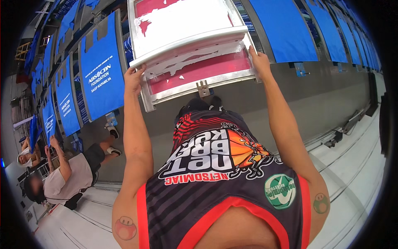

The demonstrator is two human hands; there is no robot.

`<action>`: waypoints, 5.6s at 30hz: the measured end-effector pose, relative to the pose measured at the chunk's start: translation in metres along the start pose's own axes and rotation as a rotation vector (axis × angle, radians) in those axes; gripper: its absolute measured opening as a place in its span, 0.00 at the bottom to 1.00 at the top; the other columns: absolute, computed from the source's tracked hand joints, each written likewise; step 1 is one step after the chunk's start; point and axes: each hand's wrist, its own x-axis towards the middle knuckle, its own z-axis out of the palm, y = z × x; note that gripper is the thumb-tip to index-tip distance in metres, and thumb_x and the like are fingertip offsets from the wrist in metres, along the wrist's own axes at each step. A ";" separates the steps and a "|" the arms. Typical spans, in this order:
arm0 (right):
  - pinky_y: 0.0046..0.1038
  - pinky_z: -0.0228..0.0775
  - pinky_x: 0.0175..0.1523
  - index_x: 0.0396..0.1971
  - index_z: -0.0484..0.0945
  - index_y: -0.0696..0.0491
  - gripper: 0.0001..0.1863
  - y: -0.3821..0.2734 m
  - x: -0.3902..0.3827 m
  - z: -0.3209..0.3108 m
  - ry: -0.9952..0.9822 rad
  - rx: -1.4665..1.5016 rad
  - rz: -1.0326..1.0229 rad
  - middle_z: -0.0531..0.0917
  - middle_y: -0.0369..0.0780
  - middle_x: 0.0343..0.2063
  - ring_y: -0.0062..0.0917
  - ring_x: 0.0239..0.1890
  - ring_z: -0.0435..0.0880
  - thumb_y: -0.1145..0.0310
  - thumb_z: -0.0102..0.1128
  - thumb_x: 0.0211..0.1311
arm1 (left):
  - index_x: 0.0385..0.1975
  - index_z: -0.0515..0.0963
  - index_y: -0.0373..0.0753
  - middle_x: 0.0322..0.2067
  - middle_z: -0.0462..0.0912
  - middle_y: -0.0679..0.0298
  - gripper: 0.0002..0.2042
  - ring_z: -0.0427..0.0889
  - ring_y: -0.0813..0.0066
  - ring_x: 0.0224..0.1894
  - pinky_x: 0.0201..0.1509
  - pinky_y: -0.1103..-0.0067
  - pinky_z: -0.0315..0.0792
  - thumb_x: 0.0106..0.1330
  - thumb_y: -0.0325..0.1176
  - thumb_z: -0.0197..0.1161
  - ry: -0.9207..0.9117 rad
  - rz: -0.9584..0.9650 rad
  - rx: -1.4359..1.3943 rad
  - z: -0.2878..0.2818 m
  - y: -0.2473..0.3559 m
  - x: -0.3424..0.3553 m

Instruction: Manually apply white ink to fabric using a screen printing frame and squeegee.

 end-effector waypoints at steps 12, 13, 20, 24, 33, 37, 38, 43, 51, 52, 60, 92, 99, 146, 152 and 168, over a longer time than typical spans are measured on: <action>0.36 0.68 0.51 0.42 0.82 0.59 0.37 0.015 0.001 0.012 0.020 0.083 -0.009 0.82 0.55 0.37 0.44 0.44 0.81 0.35 0.50 0.59 | 0.42 0.79 0.33 0.41 0.80 0.64 0.18 0.78 0.76 0.44 0.53 0.77 0.68 0.51 0.26 0.74 -0.017 -0.010 -0.031 -0.004 -0.010 -0.008; 0.36 0.68 0.51 0.42 0.82 0.59 0.37 0.016 0.002 0.012 0.018 0.081 -0.013 0.82 0.55 0.37 0.44 0.44 0.81 0.35 0.50 0.59 | 0.41 0.79 0.33 0.42 0.80 0.64 0.17 0.77 0.76 0.44 0.53 0.77 0.68 0.52 0.26 0.74 -0.018 -0.018 -0.024 -0.006 -0.011 -0.008; 0.40 0.60 0.61 0.47 0.80 0.52 0.29 -0.105 -0.030 -0.012 0.293 -0.362 -0.949 0.76 0.53 0.47 0.40 0.58 0.70 0.44 0.62 0.54 | 0.39 0.80 0.37 0.39 0.83 0.55 0.20 0.80 0.60 0.43 0.54 0.69 0.70 0.43 0.29 0.74 -0.069 0.473 1.025 0.031 0.074 -0.036; 0.38 0.76 0.38 0.24 0.78 0.50 0.03 -0.096 -0.010 0.008 -0.209 -0.948 -0.910 0.82 0.43 0.26 0.36 0.33 0.82 0.70 0.56 0.50 | 0.30 0.80 0.41 0.25 0.82 0.58 0.11 0.80 0.60 0.31 0.53 0.59 0.65 0.44 0.24 0.63 -0.118 0.736 1.276 0.033 0.039 -0.043; 0.42 0.76 0.39 0.31 0.81 0.49 0.09 -0.221 0.135 0.058 -0.129 -1.052 -0.894 0.84 0.44 0.28 0.39 0.34 0.85 0.65 0.60 0.48 | 0.39 0.83 0.45 0.28 0.83 0.52 0.18 0.83 0.55 0.31 0.37 0.65 0.75 0.50 0.46 0.70 -0.178 0.553 1.370 0.066 0.106 0.162; 0.37 0.77 0.41 0.38 0.83 0.44 0.14 -0.165 0.058 0.025 -0.249 -1.181 -0.625 0.85 0.42 0.31 0.38 0.35 0.85 0.66 0.60 0.48 | 0.35 0.84 0.46 0.27 0.84 0.55 0.16 0.83 0.57 0.29 0.36 0.66 0.74 0.49 0.46 0.69 -0.283 0.423 1.507 0.056 0.096 0.065; 0.39 0.77 0.40 0.36 0.84 0.41 0.14 -0.139 0.020 0.014 -0.233 -1.146 -0.687 0.85 0.41 0.30 0.38 0.34 0.84 0.70 0.59 0.47 | 0.35 0.85 0.46 0.27 0.84 0.55 0.15 0.83 0.60 0.32 0.42 0.66 0.72 0.46 0.38 0.70 -0.309 0.446 1.534 0.043 0.082 0.021; 0.35 0.73 0.25 0.22 0.79 0.46 0.05 -0.084 0.006 0.023 0.088 -0.842 -1.031 0.80 0.38 0.17 0.33 0.22 0.81 0.73 0.57 0.42 | 0.28 0.78 0.42 0.27 0.81 0.59 0.14 0.78 0.59 0.30 0.44 0.65 0.68 0.37 0.23 0.62 -0.063 0.852 1.227 0.040 0.028 -0.011; 0.39 0.76 0.39 0.38 0.82 0.45 0.17 -0.215 0.132 0.057 -0.187 -1.085 -0.808 0.85 0.45 0.30 0.39 0.35 0.84 0.58 0.67 0.45 | 0.39 0.82 0.41 0.31 0.84 0.52 0.20 0.84 0.57 0.35 0.39 0.66 0.76 0.48 0.45 0.70 -0.195 0.516 1.551 0.065 0.116 0.150; 0.39 0.76 0.41 0.38 0.82 0.45 0.18 -0.197 0.106 0.052 -0.183 -1.082 -0.771 0.85 0.44 0.31 0.40 0.35 0.84 0.55 0.67 0.45 | 0.33 0.84 0.43 0.28 0.84 0.53 0.15 0.83 0.55 0.33 0.38 0.66 0.76 0.48 0.44 0.69 -0.174 0.527 1.495 0.055 0.108 0.117; 0.36 0.75 0.25 0.23 0.81 0.46 0.04 -0.124 0.057 0.043 0.066 -0.884 -0.944 0.82 0.42 0.19 0.34 0.22 0.83 0.70 0.58 0.46 | 0.27 0.81 0.41 0.21 0.80 0.56 0.11 0.79 0.58 0.25 0.36 0.64 0.67 0.41 0.25 0.60 -0.007 0.911 1.216 0.047 0.041 0.054; 0.22 0.75 0.34 0.32 0.84 0.60 0.11 -0.044 -0.170 0.073 -0.664 0.170 0.140 0.86 0.39 0.24 0.18 0.24 0.84 0.68 0.58 0.60 | 0.43 0.82 0.53 0.40 0.84 0.60 0.16 0.82 0.59 0.45 0.47 0.65 0.76 0.52 0.42 0.68 -0.351 0.539 1.648 0.196 0.128 0.154; 0.23 0.75 0.33 0.30 0.84 0.59 0.12 -0.022 -0.159 0.079 -0.652 0.111 0.066 0.86 0.38 0.22 0.18 0.23 0.84 0.66 0.59 0.59 | 0.31 0.77 0.42 0.29 0.78 0.60 0.10 0.80 0.58 0.33 0.33 0.66 0.75 0.50 0.24 0.54 -0.235 0.864 1.318 0.169 0.042 -0.056; 0.33 0.68 0.47 0.41 0.81 0.61 0.30 0.151 0.226 -0.361 0.005 0.210 0.025 0.84 0.50 0.35 0.35 0.40 0.82 0.44 0.55 0.60 | 0.47 0.76 0.30 0.42 0.80 0.61 0.22 0.76 0.73 0.46 0.52 0.77 0.65 0.54 0.30 0.73 -0.048 -0.012 0.029 0.449 0.021 -0.057; 0.31 0.68 0.50 0.43 0.81 0.60 0.30 0.143 0.246 -0.365 -0.019 0.191 -0.012 0.83 0.50 0.39 0.35 0.43 0.82 0.44 0.56 0.59 | 0.46 0.78 0.33 0.43 0.80 0.63 0.21 0.74 0.75 0.48 0.56 0.77 0.62 0.52 0.31 0.74 -0.065 -0.044 -0.045 0.460 0.011 -0.051; 0.32 0.67 0.53 0.47 0.80 0.58 0.31 0.164 0.246 -0.351 0.015 0.155 -0.003 0.83 0.51 0.42 0.37 0.46 0.81 0.43 0.56 0.60 | 0.44 0.79 0.34 0.45 0.79 0.63 0.19 0.74 0.76 0.49 0.57 0.77 0.61 0.52 0.29 0.74 -0.023 -0.023 -0.094 0.456 -0.019 -0.056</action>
